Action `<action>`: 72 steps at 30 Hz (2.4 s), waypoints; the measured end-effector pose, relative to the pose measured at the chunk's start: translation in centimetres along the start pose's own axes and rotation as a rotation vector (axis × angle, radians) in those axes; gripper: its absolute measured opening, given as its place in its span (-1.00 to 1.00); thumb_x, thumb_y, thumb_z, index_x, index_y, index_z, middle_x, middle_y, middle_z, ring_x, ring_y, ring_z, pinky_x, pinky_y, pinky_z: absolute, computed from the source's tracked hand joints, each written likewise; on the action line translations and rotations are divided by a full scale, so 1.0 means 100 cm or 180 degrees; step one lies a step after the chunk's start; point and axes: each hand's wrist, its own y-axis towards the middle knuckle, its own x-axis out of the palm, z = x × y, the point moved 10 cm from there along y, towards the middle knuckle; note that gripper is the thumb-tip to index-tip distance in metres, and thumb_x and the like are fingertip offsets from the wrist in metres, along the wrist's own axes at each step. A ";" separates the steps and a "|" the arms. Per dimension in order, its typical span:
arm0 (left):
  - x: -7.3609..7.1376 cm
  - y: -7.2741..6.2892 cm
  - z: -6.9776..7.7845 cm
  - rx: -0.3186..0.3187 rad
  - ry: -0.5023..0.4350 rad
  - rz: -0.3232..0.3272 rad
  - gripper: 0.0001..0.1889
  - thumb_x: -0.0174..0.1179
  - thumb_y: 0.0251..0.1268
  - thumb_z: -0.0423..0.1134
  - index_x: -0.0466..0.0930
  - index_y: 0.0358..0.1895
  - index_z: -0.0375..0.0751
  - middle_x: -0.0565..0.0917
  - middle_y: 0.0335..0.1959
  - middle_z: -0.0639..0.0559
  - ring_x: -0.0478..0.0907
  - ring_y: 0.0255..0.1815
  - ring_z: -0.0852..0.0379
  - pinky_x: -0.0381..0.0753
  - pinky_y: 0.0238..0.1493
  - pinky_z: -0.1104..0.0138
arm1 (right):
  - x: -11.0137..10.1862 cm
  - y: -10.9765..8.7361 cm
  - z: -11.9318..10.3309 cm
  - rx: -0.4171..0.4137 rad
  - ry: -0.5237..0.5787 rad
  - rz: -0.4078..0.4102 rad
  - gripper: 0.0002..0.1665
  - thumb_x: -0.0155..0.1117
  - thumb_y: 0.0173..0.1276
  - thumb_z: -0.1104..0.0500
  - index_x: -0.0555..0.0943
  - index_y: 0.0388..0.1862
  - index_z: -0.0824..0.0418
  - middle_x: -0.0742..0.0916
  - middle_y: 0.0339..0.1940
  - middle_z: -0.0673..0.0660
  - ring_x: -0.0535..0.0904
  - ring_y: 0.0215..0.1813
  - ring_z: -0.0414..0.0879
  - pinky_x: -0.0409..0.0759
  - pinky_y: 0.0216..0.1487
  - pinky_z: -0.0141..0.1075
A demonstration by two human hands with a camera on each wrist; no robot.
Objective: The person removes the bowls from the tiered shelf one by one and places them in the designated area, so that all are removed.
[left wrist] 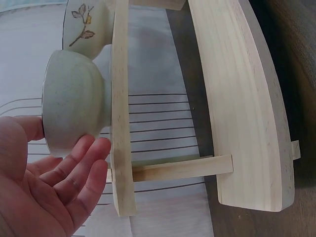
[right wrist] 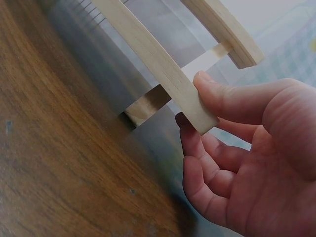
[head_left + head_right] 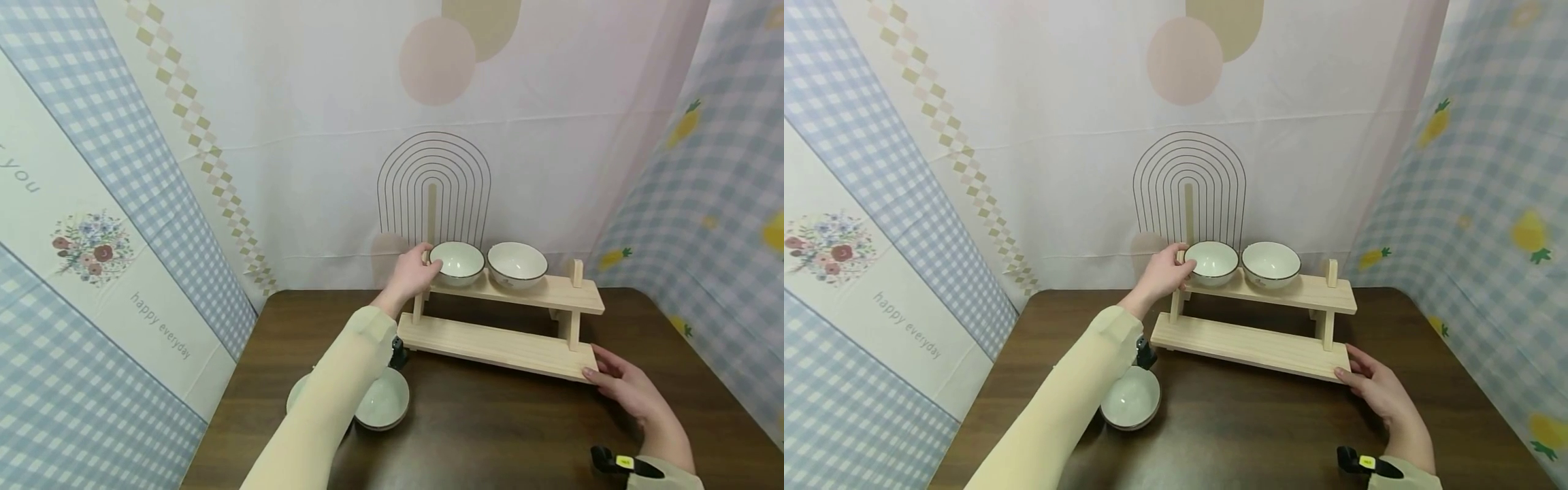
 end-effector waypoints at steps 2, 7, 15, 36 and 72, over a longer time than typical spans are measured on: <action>0.001 0.005 -0.001 -0.0027 -0.0022 0.0018 -0.44 0.11 0.55 -0.10 0.44 0.51 -0.23 0.77 -0.42 -0.09 0.67 -0.56 0.10 0.53 -0.40 0.34 | -0.003 0.009 -0.001 0.0005 -0.0016 -0.0025 0.12 0.28 0.62 -0.15 -0.06 0.73 0.45 0.29 0.57 0.66 0.61 0.24 0.04 0.69 -0.04 -0.33; 0.002 0.013 -0.004 -0.0083 -0.0110 0.0069 -0.44 0.11 0.55 -0.13 0.43 0.52 -0.25 0.78 -0.39 -0.16 0.68 -0.58 0.04 0.53 -0.42 0.35 | -0.009 0.026 -0.003 -0.0011 -0.0057 -0.0070 0.11 0.27 0.63 -0.15 -0.06 0.73 0.45 0.28 0.57 0.66 0.60 0.28 0.12 0.69 -0.03 -0.32; 0.007 0.024 -0.010 -0.0253 -0.0305 0.0097 -0.41 0.10 0.60 -0.11 0.36 0.59 -0.21 0.81 -0.32 -0.20 0.57 -0.71 0.17 0.48 -0.54 0.37 | -0.018 0.048 -0.007 -0.0120 -0.0071 -0.0161 0.08 0.26 0.65 -0.11 -0.06 0.73 0.47 0.31 0.55 0.66 0.62 0.17 -0.10 0.69 -0.03 -0.33; 0.006 0.020 -0.010 -0.0383 -0.0564 0.0119 -0.39 0.13 0.60 -0.14 0.34 0.62 -0.21 0.81 -0.31 -0.21 0.58 -0.69 0.16 0.53 -0.54 0.40 | -0.018 0.045 -0.008 -0.0110 -0.0052 -0.0157 0.09 0.29 0.63 -0.11 -0.04 0.73 0.45 0.32 0.56 0.65 0.58 0.07 -0.30 0.68 -0.05 -0.36; 0.016 -0.023 -0.025 -0.0588 -0.1652 0.0010 -0.45 0.07 0.52 -0.38 0.39 0.55 -0.26 0.76 -0.48 -0.22 0.70 -0.57 0.00 0.61 -0.51 0.37 | 0.001 -0.002 -0.005 -0.0030 -0.0106 -0.0043 0.10 0.24 0.64 -0.18 -0.06 0.74 0.44 0.29 0.56 0.67 0.53 0.36 0.27 0.68 -0.05 -0.33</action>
